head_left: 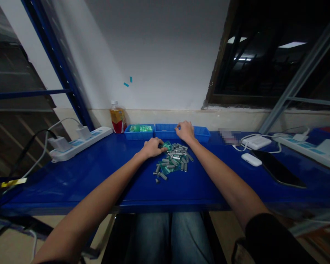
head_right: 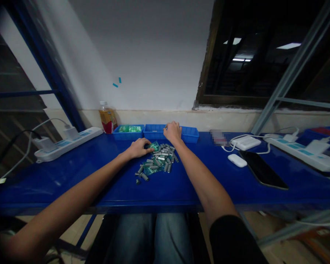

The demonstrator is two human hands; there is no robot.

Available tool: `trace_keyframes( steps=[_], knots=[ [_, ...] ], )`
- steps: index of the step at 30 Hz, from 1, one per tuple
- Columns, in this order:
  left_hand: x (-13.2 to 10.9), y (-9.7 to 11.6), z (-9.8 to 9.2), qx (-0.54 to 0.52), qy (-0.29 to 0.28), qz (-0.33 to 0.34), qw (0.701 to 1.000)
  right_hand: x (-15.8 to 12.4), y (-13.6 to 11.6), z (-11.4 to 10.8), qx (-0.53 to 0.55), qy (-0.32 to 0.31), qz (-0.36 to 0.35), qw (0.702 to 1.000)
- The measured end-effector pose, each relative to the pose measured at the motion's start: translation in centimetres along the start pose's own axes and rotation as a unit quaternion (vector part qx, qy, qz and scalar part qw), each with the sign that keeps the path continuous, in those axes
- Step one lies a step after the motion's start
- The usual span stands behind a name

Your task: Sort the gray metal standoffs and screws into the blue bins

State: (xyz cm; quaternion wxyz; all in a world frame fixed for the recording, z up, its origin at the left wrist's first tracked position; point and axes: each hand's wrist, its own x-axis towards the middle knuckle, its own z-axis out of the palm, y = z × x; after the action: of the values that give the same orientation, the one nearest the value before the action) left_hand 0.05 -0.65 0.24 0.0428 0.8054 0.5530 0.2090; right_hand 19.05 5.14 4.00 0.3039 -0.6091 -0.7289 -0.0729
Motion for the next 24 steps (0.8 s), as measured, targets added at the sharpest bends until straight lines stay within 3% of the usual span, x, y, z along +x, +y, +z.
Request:
trace_keyframes(
  steps=[3,6,8,11,14,17,19,21,24],
  knots=[
    [0.2,0.1,-0.2,-0.018,0.009,-0.011,1.0,-0.1,-0.3,0.4,0.011,0.007,0.005,1.0],
    [0.2,0.3,-0.8,-0.049,0.08,-0.013,0.996,-1.8,-1.1,0.2,0.088,0.034,-0.02,0.995],
    [0.1,0.6,-1.1,-0.065,0.157,0.02,0.985,-3.2,-1.8,-0.1,0.194,0.0,-0.017,0.981],
    [-0.2,1.1,-1.3,-0.068,0.226,0.097,0.967,-4.9,-2.8,-0.3,0.365,-0.085,0.039,0.926],
    [-0.5,1.9,-1.2,-0.085,0.226,0.149,0.959,-5.4,-3.4,-0.1,0.45,-0.081,0.055,0.888],
    [-0.7,2.5,-1.0,-0.111,0.215,0.162,0.957,-5.2,-3.2,0.1,0.455,-0.036,0.043,0.889],
    [-0.5,2.7,-1.1,-0.141,0.225,0.119,0.957,-5.2,-2.8,0.0,0.426,0.012,0.016,0.905],
    [-0.2,2.8,-1.2,-0.216,0.208,0.035,0.953,-5.3,-2.4,-0.2,0.377,0.062,-0.05,0.923],
    [0.2,2.4,-1.0,-0.36,0.115,-0.079,0.923,-5.8,-2.0,-0.6,0.304,0.079,-0.185,0.931]
  ],
)
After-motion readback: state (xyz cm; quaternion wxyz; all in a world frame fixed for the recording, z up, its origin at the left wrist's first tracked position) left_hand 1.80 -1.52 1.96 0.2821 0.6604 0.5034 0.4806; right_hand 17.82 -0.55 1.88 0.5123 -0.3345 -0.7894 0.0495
